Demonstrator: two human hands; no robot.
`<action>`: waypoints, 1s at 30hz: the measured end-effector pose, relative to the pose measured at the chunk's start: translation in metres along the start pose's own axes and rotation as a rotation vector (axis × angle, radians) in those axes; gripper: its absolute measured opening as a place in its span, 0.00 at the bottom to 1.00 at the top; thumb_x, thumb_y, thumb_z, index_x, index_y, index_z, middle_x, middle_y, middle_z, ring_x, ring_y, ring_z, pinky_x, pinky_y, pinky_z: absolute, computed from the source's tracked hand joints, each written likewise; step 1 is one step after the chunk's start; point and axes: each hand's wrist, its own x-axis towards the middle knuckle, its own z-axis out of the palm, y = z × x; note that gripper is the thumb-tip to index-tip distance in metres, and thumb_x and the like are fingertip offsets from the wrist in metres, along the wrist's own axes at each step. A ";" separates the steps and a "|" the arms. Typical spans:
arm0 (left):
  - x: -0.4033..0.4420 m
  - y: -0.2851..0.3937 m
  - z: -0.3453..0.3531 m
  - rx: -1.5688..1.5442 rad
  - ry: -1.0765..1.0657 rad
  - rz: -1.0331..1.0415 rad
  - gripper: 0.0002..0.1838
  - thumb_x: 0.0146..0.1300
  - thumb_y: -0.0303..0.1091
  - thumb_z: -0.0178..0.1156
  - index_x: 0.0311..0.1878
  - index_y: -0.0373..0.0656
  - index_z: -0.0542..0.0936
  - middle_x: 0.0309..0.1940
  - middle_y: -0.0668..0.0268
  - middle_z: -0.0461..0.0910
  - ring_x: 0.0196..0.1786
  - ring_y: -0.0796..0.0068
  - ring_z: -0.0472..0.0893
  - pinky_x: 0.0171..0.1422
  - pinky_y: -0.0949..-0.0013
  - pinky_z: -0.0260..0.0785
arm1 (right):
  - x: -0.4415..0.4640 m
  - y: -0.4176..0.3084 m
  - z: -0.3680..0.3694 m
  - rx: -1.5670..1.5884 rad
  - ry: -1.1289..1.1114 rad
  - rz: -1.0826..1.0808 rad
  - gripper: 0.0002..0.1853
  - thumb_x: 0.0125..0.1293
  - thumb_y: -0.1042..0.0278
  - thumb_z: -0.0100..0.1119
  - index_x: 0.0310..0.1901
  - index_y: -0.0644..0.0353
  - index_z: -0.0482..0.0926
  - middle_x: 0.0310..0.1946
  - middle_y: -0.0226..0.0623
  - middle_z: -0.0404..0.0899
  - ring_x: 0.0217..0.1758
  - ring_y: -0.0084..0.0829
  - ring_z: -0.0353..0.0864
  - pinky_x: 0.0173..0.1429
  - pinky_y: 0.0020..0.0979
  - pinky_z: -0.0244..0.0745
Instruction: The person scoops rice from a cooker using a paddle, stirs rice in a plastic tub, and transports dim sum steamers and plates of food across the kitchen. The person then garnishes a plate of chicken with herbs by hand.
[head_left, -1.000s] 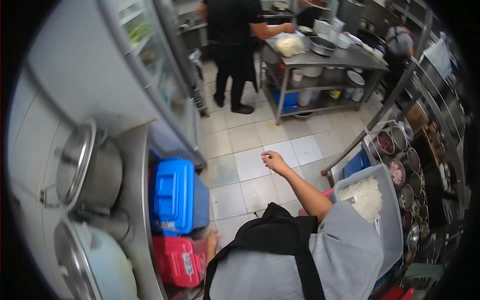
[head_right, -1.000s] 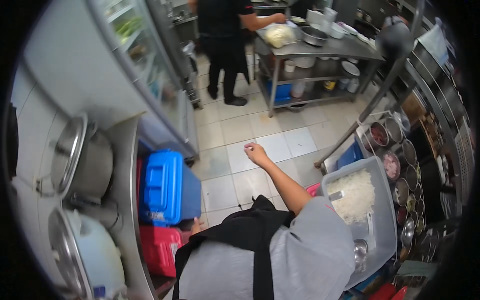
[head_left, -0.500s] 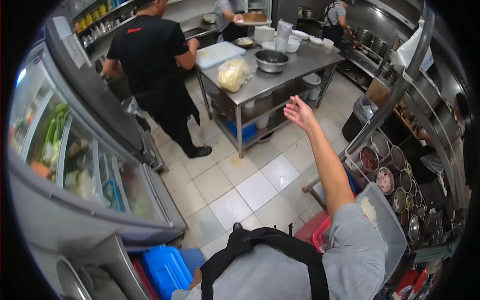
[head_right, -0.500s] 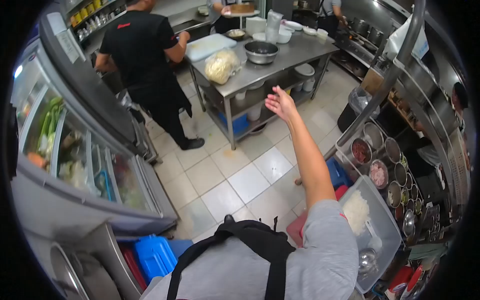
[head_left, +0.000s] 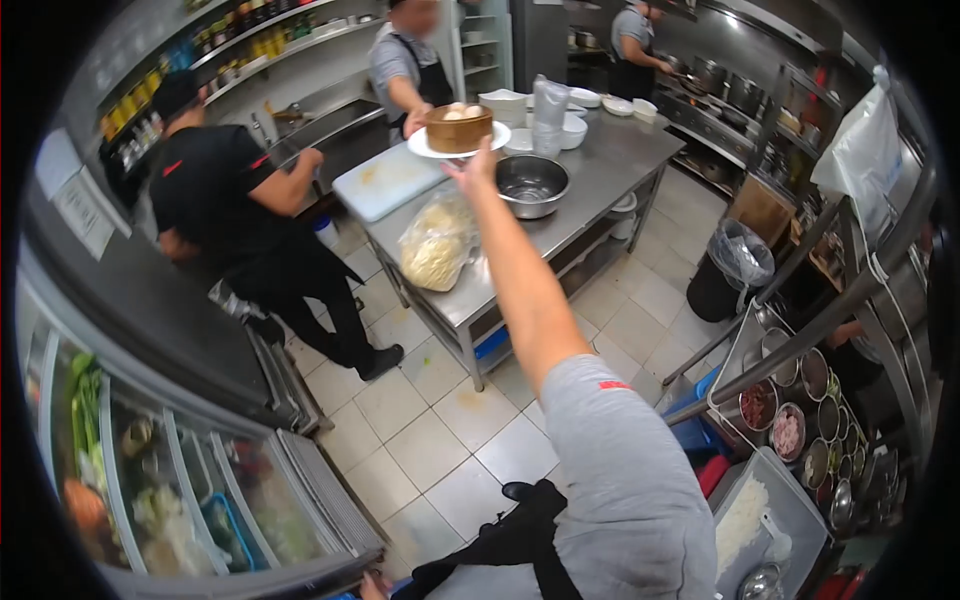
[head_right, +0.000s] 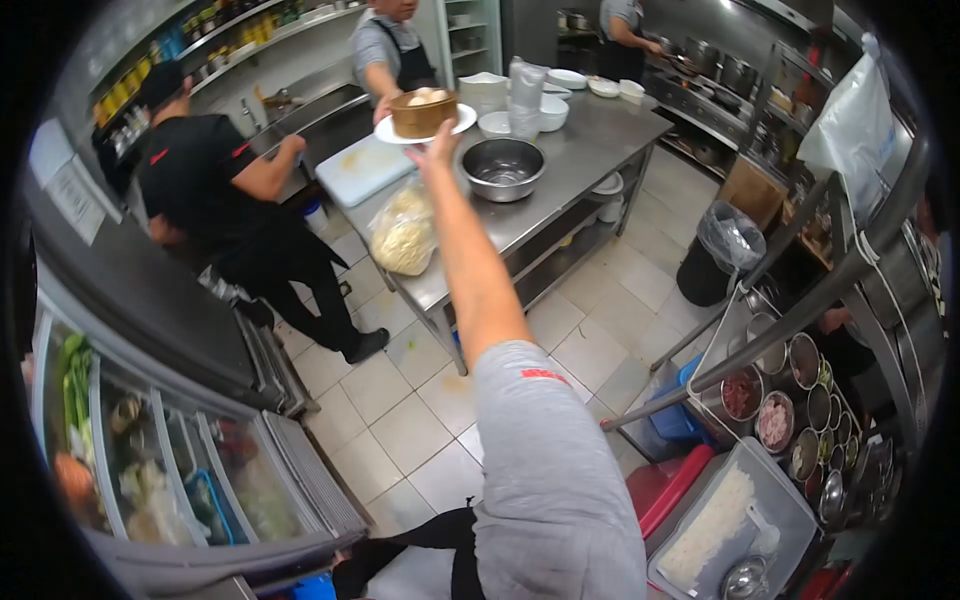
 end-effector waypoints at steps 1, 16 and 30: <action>-0.008 -0.006 0.009 0.034 0.019 -0.100 0.18 0.63 0.43 0.44 0.35 0.36 0.75 0.25 0.60 0.77 0.26 0.68 0.76 0.31 0.67 0.67 | 0.002 0.005 0.000 -0.051 0.031 -0.099 0.33 0.63 0.47 0.37 0.64 0.46 0.38 0.60 0.47 0.51 0.54 0.51 0.65 0.45 0.48 0.73; -0.031 0.012 0.093 0.096 0.012 -0.161 0.18 0.63 0.41 0.44 0.36 0.34 0.75 0.25 0.59 0.77 0.27 0.65 0.77 0.32 0.65 0.67 | -0.072 -0.033 -0.012 -0.588 0.146 -0.959 0.14 0.58 0.74 0.38 0.46 0.69 0.62 0.36 0.44 0.72 0.30 0.27 0.75 0.27 0.24 0.73; -0.349 -0.342 0.056 -0.361 0.536 -0.384 0.18 0.63 0.40 0.44 0.37 0.32 0.75 0.25 0.57 0.77 0.28 0.62 0.78 0.33 0.64 0.68 | -0.467 -0.029 0.009 -0.125 -0.933 0.398 0.16 0.63 0.65 0.46 0.47 0.66 0.69 0.40 0.37 0.75 0.40 0.25 0.75 0.44 0.28 0.71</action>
